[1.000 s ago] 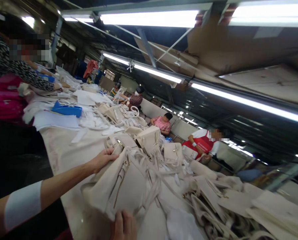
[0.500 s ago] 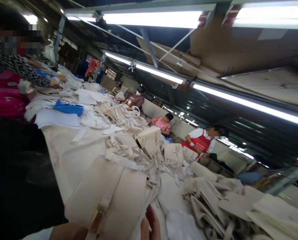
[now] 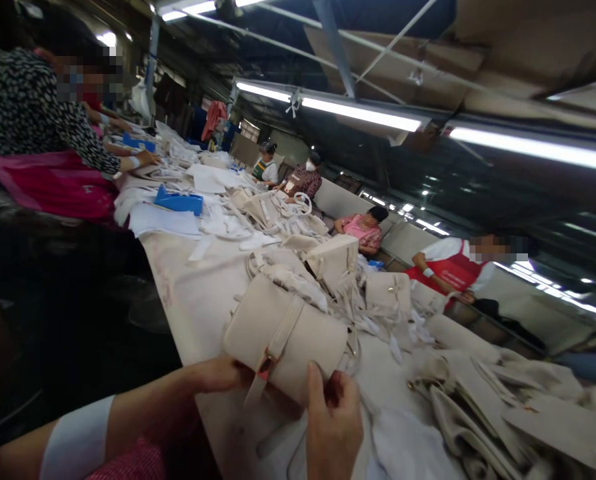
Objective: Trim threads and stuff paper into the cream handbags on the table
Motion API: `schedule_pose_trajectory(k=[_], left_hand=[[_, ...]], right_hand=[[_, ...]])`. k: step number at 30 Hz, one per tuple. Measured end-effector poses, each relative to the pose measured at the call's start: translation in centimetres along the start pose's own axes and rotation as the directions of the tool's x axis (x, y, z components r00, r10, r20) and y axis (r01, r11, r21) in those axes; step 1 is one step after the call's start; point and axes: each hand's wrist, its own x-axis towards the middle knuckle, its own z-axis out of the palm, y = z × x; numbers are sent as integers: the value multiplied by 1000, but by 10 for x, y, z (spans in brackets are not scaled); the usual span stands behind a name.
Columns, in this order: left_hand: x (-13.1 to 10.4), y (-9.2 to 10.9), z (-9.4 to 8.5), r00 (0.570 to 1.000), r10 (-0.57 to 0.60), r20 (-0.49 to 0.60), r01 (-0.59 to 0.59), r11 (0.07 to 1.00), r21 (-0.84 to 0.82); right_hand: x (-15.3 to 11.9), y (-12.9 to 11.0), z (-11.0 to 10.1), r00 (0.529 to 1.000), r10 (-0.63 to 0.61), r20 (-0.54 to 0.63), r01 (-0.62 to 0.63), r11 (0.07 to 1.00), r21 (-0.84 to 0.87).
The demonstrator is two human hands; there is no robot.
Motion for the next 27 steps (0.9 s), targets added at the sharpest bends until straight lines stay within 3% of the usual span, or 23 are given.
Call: schedule_pose_trajectory(k=[4, 8, 11, 14, 16, 17, 18, 20, 21, 22, 24, 27], left_hand=[[-24, 21, -4, 993, -73, 93, 94, 963, -252], [-33, 43, 9, 994, -105, -26, 93, 956, -276], [-30, 51, 17, 994, -97, -51, 78, 956, -284], [-24, 50, 20, 993, -83, -89, 54, 956, -288], [-20, 48, 23, 991, -72, -109, 38, 957, -288], [-19, 47, 25, 991, -61, -117, 25, 959, -283], [-17, 46, 27, 991, -48, -124, 12, 961, -276], [-13, 48, 33, 991, -26, -131, -9, 965, -263], [-11, 49, 37, 990, -15, -139, -21, 966, -258], [-9, 51, 40, 989, -4, -145, -33, 967, -254], [-5, 55, 48, 990, 14, -138, -49, 967, -250], [0, 58, 59, 995, 33, -89, -53, 971, -234]], right_hand=[[5, -2, 4, 995, 47, 93, -58, 991, 123], [1, -12, 9, 986, 114, 124, -147, 944, 296], [-2, -19, 10, 981, 125, 150, -168, 933, 318], [-3, -21, 7, 995, 70, 71, -87, 960, 266], [-4, -22, 4, 994, -79, -69, 87, 990, 111], [-5, -23, 1, 961, -226, -157, 226, 974, -20], [-7, -24, -2, 885, -411, -220, 380, 909, -171], [-11, -28, -8, 621, -759, -198, 642, 637, -427], [-14, -30, -12, 493, -861, -127, 725, 487, -487], [-17, -31, -15, 401, -915, -45, 781, 367, -505], [-22, -32, -23, 307, -946, 104, 840, 218, -496], [-25, -23, -32, 229, -935, 272, 853, 58, -518]])
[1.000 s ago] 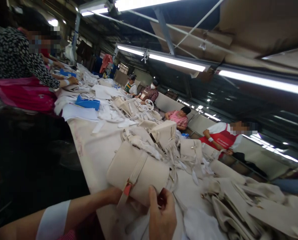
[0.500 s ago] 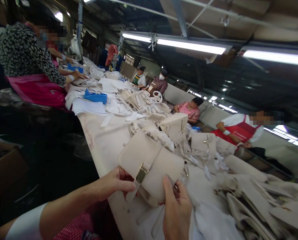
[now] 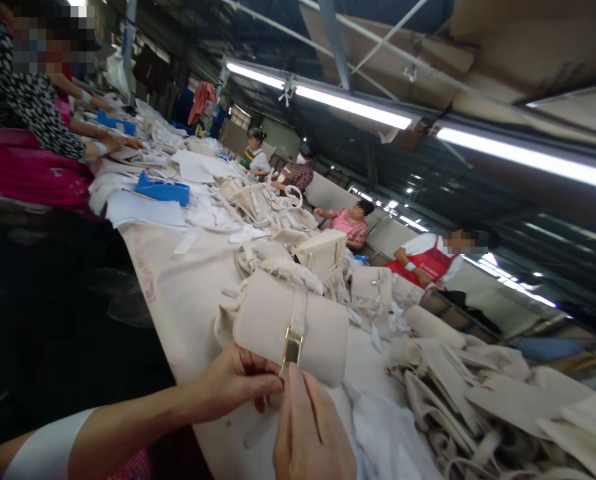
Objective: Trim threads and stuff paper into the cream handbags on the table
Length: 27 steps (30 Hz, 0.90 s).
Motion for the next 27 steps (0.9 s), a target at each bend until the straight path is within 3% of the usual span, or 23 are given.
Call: schedule_pose_trajectory(k=[2, 5, 9, 12, 16, 19, 22, 25, 27], left_hand=[[2, 0, 7, 999, 26, 22, -27, 998, 55], [3, -1, 14, 985, 161, 56, -169, 965, 201], [6, -6, 18, 927, 357, 109, -370, 835, 407], [9, -12, 17, 900, 415, 133, -424, 765, 485], [11, -15, 13, 884, 447, 136, -446, 722, 529], [10, -12, 10, 878, 457, 146, -463, 730, 503], [7, -7, 9, 906, 402, 130, -416, 796, 440], [5, -5, 9, 949, 305, 80, -312, 870, 383], [5, -7, 9, 963, 261, 63, -267, 901, 341]], right_hand=[[-10, 4, 0, 998, -14, 56, 19, 997, -79], [-17, 9, 0, 998, 35, 53, -23, 979, -204], [-4, 7, -9, 989, -98, 109, 127, 942, -312], [12, 0, -16, 979, -70, 189, 143, 903, -406], [24, -8, -16, 962, -69, 265, 174, 902, -396], [28, -5, -10, 983, 4, 181, 55, 947, -317], [30, 5, -6, 974, 179, 139, -160, 977, -143], [29, 21, -10, 918, 374, 128, -376, 926, -9], [27, 33, -15, 856, 506, 109, -508, 861, -11]])
